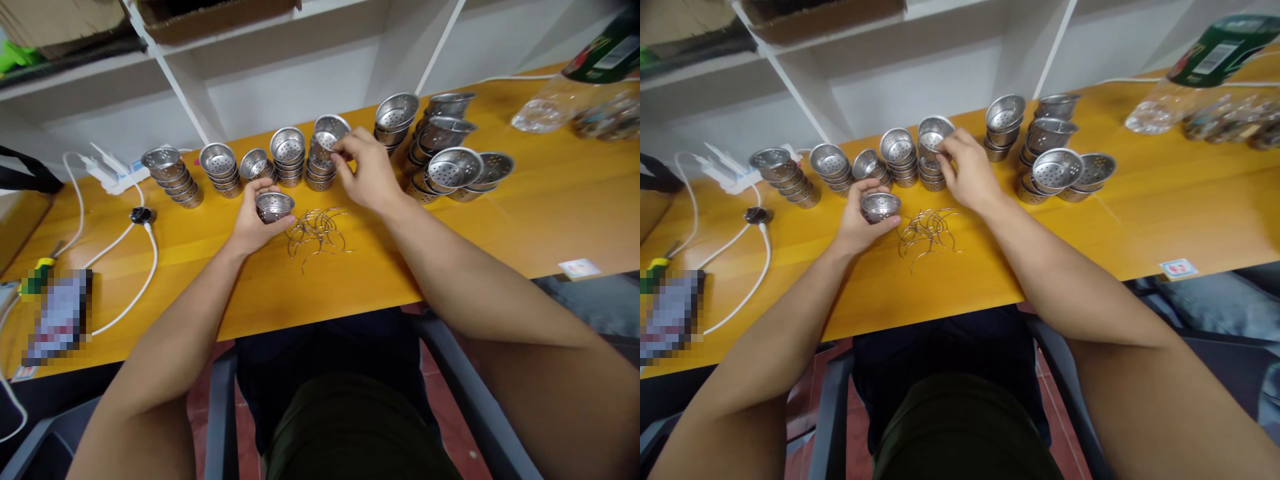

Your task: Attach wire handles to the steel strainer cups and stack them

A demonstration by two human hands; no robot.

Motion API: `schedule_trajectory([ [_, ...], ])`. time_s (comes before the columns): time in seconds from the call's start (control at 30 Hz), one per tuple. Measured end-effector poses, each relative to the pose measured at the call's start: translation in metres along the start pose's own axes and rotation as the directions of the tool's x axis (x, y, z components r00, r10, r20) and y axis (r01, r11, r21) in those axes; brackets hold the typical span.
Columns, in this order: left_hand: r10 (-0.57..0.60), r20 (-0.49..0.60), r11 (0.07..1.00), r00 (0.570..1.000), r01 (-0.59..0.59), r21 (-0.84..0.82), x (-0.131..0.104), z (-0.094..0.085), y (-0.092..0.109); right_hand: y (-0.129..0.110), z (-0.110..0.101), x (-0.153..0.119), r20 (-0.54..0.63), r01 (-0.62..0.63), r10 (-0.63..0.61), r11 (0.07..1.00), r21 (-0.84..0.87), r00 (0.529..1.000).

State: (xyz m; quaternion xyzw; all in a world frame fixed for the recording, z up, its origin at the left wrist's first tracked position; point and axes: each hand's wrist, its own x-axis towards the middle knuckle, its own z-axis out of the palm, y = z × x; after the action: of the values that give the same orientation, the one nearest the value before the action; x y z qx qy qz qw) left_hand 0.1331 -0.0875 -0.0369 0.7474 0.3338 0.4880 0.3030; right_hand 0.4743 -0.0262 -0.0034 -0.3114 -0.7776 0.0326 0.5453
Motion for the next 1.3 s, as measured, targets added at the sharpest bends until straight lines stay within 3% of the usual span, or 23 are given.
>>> schedule_trajectory([
  [0.1, 0.014, 0.005, 1.0, 1.0, -0.014, 0.012, 0.0, 0.0, 0.001, 0.011, 0.003, -0.002, 0.068, -0.033, 0.038, 0.997, -0.068, 0.997],
  [0.27, -0.004, 0.018, 0.999, 1.0, 0.003, 0.044, -0.001, 0.0, 0.005, -0.015, -0.004, 0.002, 0.226, -0.167, 0.234, 0.946, -0.278, 0.946],
  [0.4, 0.015, 0.005, 1.0, 1.0, -0.015, 0.022, -0.001, 0.003, 0.002, -0.027, -0.01, 0.006, 0.258, -0.187, 0.262, 0.941, -0.281, 0.93],
  [0.57, 0.045, -0.025, 0.999, 0.999, -0.045, -0.005, 0.002, 0.005, 0.001, -0.05, -0.015, 0.009, 0.138, -0.154, 0.177, 0.974, -0.166, 0.974],
  [0.67, 0.073, -0.023, 0.997, 0.997, -0.072, 0.039, 0.004, 0.002, 0.006, -0.077, -0.009, 0.006, 0.174, -0.025, 0.028, 0.999, -0.019, 0.984],
  [0.8, 0.098, 0.002, 0.994, 0.995, -0.098, 0.04, 0.003, 0.002, 0.012, -0.101, 0.01, -0.004, 0.372, 0.17, -0.225, 0.97, 0.176, 0.9],
  [0.9, 0.112, 0.046, 0.994, 0.993, -0.112, 0.014, 0.002, 0.002, 0.013, -0.103, 0.017, -0.007, 0.513, 0.187, -0.227, 0.974, 0.128, 0.828],
  [0.97, 0.111, 0.077, 0.994, 0.991, -0.111, -0.007, 0.001, 0.002, 0.013, -0.102, 0.016, -0.006, 0.549, 0.209, -0.23, 0.973, 0.101, 0.803],
  [1.17, 0.056, 0.133, 0.994, 0.989, -0.043, -0.099, 0.002, 0.001, 0.016, -0.113, 0.006, -0.003, 0.436, 0.284, -0.304, 0.952, 0.113, 0.847],
  [1.3, 0.081, 0.147, 0.993, 0.986, -0.067, -0.098, 0.002, 0.001, 0.016, -0.121, 0.011, -0.007, 0.364, 0.303, -0.341, 0.94, 0.157, 0.867],
])
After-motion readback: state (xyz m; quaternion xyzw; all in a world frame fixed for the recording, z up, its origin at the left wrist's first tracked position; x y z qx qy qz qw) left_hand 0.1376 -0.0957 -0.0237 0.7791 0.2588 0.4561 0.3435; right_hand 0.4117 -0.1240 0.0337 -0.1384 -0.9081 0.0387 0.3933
